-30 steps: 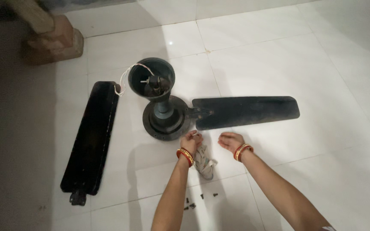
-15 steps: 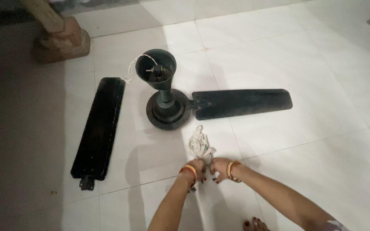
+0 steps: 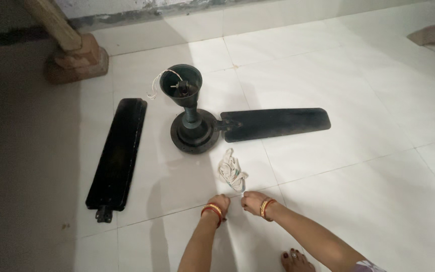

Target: The person wipes a black fan blade with a white cloth, then attaches it to the fan motor hub using screws. They repeat this process for the remaining blades, securing each one to the hub.

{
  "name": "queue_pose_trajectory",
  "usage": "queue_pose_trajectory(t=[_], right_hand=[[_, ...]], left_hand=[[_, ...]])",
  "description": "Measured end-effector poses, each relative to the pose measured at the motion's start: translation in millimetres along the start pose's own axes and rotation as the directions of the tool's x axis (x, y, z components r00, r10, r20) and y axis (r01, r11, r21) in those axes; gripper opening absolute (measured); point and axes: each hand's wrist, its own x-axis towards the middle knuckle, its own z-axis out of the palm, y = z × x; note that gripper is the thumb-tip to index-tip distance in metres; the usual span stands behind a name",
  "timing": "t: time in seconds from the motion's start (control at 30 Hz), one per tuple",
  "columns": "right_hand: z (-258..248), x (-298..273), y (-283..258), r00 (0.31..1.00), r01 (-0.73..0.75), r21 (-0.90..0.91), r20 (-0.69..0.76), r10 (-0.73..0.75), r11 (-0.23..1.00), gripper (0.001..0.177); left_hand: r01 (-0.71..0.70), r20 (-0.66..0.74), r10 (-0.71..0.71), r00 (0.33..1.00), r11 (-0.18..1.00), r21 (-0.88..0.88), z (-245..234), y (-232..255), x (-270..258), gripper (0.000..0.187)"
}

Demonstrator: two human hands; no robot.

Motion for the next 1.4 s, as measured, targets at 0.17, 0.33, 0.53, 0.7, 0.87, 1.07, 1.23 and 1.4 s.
queue_pose_trajectory(t=[0.17, 0.33, 0.53, 0.7, 0.87, 1.07, 1.23, 1.4], right_hand=[[-36, 6, -17, 0.996, -0.013, -0.074, -0.085, 0.007, 0.997, 0.011], [-103, 26, -40, 0.969, -0.085, -0.11, -0.243, 0.056, 0.99, 0.019], [-164, 56, -56, 0.82, 0.112, 0.037, -0.568, -0.071, 0.993, 0.016], [-177, 95, -19, 0.787, 0.101, 0.197, -0.615, 0.043, 0.975, 0.014], [-157, 105, 32, 0.74, -0.001, 0.215, -0.657, 0.145, 0.977, 0.014], [-171, 124, 91, 0.687, -0.043, 0.167, -0.711, 0.15, 0.985, 0.016], [-165, 122, 101, 0.69, -0.109, 0.342, -0.649, 0.319, 0.933, 0.017], [-161, 141, 94, 0.689, -0.086, 0.285, -0.675, 0.264, 0.955, 0.018]], left_hand=[[0.036, -0.228, -0.04, 0.973, 0.999, -0.024, -25, -30, -13, 0.022], [0.086, -0.332, -0.101, 0.938, 0.995, -0.058, -62, -63, -12, 0.024], [0.133, -0.458, -0.298, 0.837, 0.924, -0.359, -104, -85, -3, 0.023], [0.031, -0.527, -0.396, 0.752, 0.82, -0.571, -109, -82, 31, 0.024], [0.158, -0.381, -0.446, 0.81, 0.792, -0.59, -130, -73, 31, 0.025], [0.295, -0.289, -0.401, 0.869, 0.89, -0.348, -187, -68, 21, 0.029], [0.309, -0.237, -0.476, 0.847, 0.803, -0.51, -183, -61, 57, 0.033], [0.184, -0.214, -0.475, 0.853, 0.66, -0.728, -130, -54, 113, 0.035]])
